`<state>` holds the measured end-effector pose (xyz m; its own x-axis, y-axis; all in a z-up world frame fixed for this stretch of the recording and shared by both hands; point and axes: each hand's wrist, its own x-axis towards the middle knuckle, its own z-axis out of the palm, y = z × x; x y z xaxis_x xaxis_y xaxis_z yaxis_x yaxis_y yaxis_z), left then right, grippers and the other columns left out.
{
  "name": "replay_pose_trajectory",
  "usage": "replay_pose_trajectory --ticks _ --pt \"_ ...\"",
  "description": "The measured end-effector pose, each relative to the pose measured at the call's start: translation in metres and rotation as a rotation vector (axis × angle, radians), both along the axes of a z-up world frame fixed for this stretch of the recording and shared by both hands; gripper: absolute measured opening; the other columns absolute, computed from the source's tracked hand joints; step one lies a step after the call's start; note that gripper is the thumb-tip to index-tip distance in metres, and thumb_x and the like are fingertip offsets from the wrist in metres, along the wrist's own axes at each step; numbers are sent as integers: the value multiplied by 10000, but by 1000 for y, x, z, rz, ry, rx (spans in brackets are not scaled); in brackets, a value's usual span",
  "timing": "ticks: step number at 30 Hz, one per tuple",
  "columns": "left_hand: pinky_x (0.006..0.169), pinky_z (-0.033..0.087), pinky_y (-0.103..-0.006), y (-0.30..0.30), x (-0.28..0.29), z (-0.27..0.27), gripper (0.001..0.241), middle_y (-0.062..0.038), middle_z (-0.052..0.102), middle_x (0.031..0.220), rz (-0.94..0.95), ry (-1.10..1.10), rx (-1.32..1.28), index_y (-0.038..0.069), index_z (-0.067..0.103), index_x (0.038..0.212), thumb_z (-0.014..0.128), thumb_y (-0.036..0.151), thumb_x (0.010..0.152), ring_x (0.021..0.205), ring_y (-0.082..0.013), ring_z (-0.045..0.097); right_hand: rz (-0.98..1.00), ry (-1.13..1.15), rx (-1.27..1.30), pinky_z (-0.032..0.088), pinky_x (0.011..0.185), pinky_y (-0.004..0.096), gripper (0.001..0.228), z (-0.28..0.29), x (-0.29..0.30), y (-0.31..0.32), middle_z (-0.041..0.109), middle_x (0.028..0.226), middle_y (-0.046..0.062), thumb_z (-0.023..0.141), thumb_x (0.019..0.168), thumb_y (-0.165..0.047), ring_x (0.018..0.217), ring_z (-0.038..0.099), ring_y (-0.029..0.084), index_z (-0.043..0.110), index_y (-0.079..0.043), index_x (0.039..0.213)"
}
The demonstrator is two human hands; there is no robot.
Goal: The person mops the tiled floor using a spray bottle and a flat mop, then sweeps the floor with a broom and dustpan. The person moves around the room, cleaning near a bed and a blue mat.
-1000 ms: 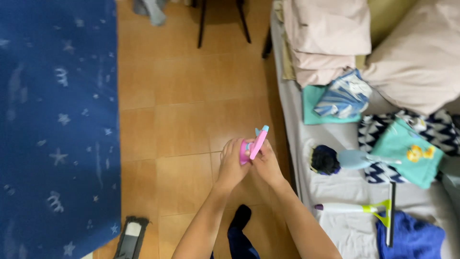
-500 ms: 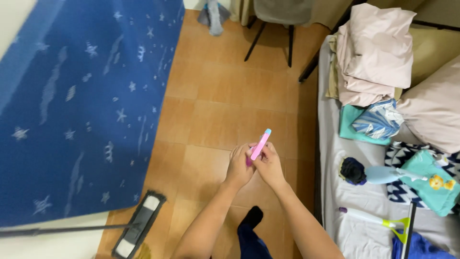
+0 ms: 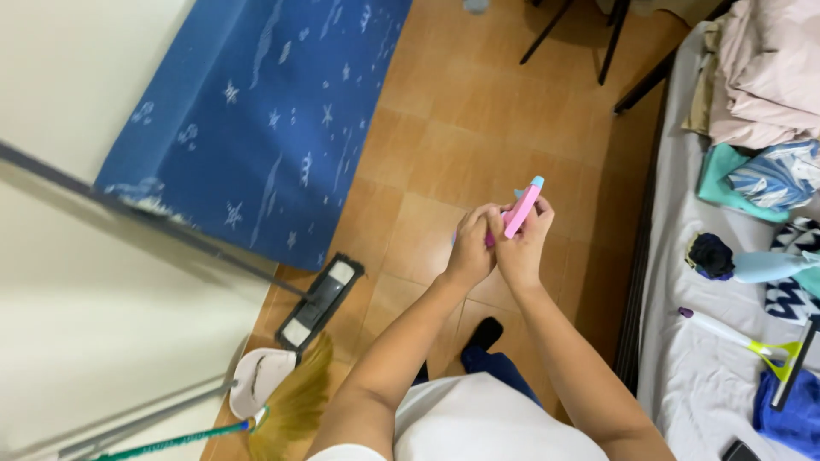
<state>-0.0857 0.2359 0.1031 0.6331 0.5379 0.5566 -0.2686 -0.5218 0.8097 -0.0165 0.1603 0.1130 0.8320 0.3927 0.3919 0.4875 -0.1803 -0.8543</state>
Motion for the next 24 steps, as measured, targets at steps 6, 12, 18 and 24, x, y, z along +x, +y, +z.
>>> replay_pose_trajectory --ticks 6,12,18,24 --pt "977 524 -474 -3 -46 -3 458 -210 656 1249 105 100 46 -10 645 1271 717 87 829 1132 -409 640 214 177 85 489 1031 338 375 11 -31 0 607 1311 86 635 1049 -142 1178 605 169 543 -19 1390" --pt "1029 525 -451 10 -97 -28 425 -237 625 1297 181 124 41 0 665 1247 728 92 837 1201 -400 625 338 112 -9 511 912 306 401 -13 -45 -3 575 1144 80 656 1065 -120 1012 569 152 554 -3 1434" --pt "897 573 -363 22 -169 -26 291 -141 719 1130 470 150 -218 80 708 1193 696 94 903 1022 -259 708 508 209 18 574 791 291 404 -22 -95 -10 634 951 70 658 1050 -136 854 701 142 566 57 1392" --pt "773 542 -254 26 -247 -54 242 -45 729 1021 625 77 -485 74 708 1191 697 122 954 890 -111 681 635 418 -26 545 716 285 353 -49 -147 -2 719 1139 82 617 1049 -189 796 685 138 620 45 1313"
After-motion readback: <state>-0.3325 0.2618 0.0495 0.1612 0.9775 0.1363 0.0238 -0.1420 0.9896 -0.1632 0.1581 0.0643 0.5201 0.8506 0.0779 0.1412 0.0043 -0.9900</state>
